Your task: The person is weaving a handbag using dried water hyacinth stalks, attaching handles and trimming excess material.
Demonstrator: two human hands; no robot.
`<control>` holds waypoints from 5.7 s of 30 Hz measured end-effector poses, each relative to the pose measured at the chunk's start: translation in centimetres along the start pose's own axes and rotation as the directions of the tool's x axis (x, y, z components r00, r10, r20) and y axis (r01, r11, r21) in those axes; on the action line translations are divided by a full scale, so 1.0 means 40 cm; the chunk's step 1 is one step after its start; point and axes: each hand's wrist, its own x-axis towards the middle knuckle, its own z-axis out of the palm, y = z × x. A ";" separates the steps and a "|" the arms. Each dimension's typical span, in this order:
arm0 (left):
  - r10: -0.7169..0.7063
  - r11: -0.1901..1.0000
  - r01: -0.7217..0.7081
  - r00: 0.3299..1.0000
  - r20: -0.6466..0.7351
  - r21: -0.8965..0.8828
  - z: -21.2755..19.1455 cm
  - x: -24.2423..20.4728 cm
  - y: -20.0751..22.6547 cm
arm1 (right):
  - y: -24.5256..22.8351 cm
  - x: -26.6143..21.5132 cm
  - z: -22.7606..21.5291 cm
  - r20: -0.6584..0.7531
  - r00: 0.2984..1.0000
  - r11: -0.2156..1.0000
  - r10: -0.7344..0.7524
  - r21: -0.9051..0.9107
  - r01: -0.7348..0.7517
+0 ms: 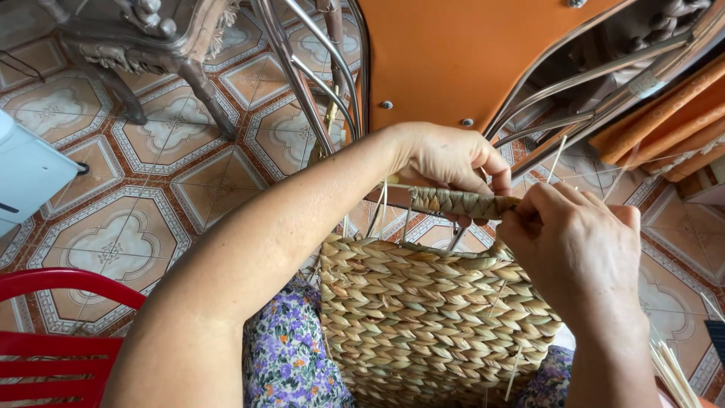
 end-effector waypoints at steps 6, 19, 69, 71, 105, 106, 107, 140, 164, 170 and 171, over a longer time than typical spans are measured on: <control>-0.002 0.989 -0.002 0.999 -0.032 -0.151 0.023 -0.025 0.003 | 0.005 0.016 0.000 0.117 0.992 0.999 0.038 -0.012 -0.037; -0.063 0.995 0.057 0.996 -0.068 -0.078 0.017 -0.004 -0.015 | 0.013 -0.001 0.050 -0.007 0.999 0.998 0.047 0.038 -0.047; -0.086 0.996 0.086 0.996 -0.036 -0.015 0.057 -0.017 0.018 | 0.047 -0.044 -0.031 -0.053 0.998 0.960 -0.045 0.274 0.057; -0.052 0.998 0.051 0.999 -0.009 -0.042 0.059 -0.018 0.011 | 0.069 -0.054 -0.044 0.060 0.998 0.799 0.011 0.599 -0.044; 0.237 0.768 0.202 0.792 -0.563 0.608 0.185 -0.083 0.065 | 0.057 -0.051 0.002 0.012 0.993 0.696 0.113 0.713 -0.088; 0.284 0.747 0.176 0.788 -0.546 0.642 0.187 -0.086 0.062 | 0.052 -0.051 0.001 0.005 0.993 0.698 0.117 0.711 -0.085; 0.327 0.727 0.150 0.783 -0.530 0.670 0.192 -0.087 0.055 | 0.049 -0.054 0.000 0.003 0.993 0.701 0.118 0.708 -0.086; -0.148 0.988 0.147 0.989 -0.022 -0.041 0.031 -0.043 0.074 | -0.005 -0.056 0.041 -0.269 0.963 0.967 -0.031 0.237 0.097; -0.161 0.977 0.159 0.987 -0.001 -0.142 0.033 -0.037 0.011 | -0.011 -0.046 0.059 -0.311 0.950 0.985 -0.037 0.150 0.087; -0.143 0.987 0.138 0.988 -0.063 -0.086 0.050 -0.028 0.012 | 0.006 -0.048 0.022 -0.259 0.964 0.943 -0.067 0.298 0.145; -0.144 0.987 0.138 0.988 -0.064 -0.084 0.050 -0.029 0.010 | 0.010 -0.053 0.030 -0.261 0.963 0.943 -0.067 0.299 0.147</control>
